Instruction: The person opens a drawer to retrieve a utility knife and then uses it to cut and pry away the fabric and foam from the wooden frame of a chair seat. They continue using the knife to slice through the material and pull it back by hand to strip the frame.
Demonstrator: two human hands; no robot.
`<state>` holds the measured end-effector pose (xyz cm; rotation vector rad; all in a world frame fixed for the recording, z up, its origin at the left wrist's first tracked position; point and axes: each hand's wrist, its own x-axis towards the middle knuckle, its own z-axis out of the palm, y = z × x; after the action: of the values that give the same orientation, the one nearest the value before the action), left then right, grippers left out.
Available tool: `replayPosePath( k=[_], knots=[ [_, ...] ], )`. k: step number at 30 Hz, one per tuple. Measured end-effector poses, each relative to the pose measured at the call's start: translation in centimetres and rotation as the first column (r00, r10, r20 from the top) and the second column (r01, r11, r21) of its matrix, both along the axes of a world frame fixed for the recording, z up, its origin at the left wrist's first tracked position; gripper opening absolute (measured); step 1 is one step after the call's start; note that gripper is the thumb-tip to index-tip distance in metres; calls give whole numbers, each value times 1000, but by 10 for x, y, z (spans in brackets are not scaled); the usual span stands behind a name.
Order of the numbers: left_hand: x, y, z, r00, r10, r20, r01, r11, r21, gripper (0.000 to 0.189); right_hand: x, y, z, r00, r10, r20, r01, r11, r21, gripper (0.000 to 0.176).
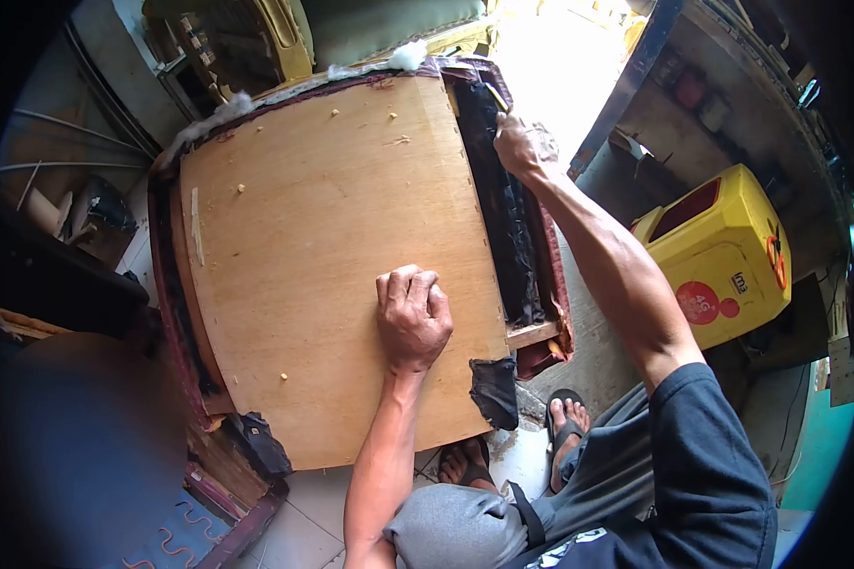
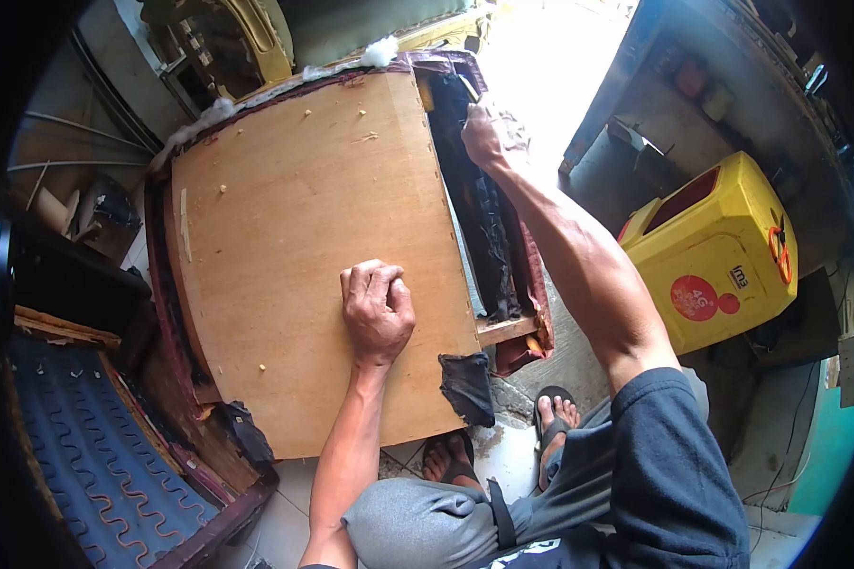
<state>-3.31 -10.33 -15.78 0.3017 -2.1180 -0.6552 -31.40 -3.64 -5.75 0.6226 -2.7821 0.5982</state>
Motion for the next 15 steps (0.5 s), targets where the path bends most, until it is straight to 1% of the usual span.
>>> replayPosePath(
  k=[1, 2, 4, 8, 10, 11, 14, 15],
  knots=[
    [1, 1, 0, 1000, -1, 3, 1, 1000, 5, 17, 3, 0, 0, 1000, -1, 8, 1, 999, -43, 44],
    [0, 1, 0, 1000, -3, 7, 3, 1000, 6, 17, 5, 0, 1, 1000, -3, 12, 3, 999, -42, 44],
    [1, 0, 0, 1000, -7, 3, 7, 1000, 13, 17, 6, -2, 3, 997, -46, -67, 48, 998, 28, 43],
    [1, -1, -1, 1000, -10, -3, 10, 1000, 5, 17, -4, -2, -4, 994, -42, -98, 50, 995, 80, 38],
    [1, -1, 0, 1000, -14, -3, 14, 1000, 9, 17, -10, -6, -10, 984, -33, -175, 45, 997, 67, 33],
    [1, -1, -1, 1000, -17, -3, 17, 1000, 8, 17, -12, -8, -15, 984, -36, -175, 49, 997, 66, 33],
    [2, -2, -1, 1000, -22, -13, 22, 1000, 4, 17, -13, -13, -26, 974, -81, -211, 73, 996, -46, 29],
    [2, -2, -1, 1000, -22, -16, 22, 1000, 6, 17, -13, -12, -28, 974, -85, -211, 77, 996, -47, 29]
  ],
)
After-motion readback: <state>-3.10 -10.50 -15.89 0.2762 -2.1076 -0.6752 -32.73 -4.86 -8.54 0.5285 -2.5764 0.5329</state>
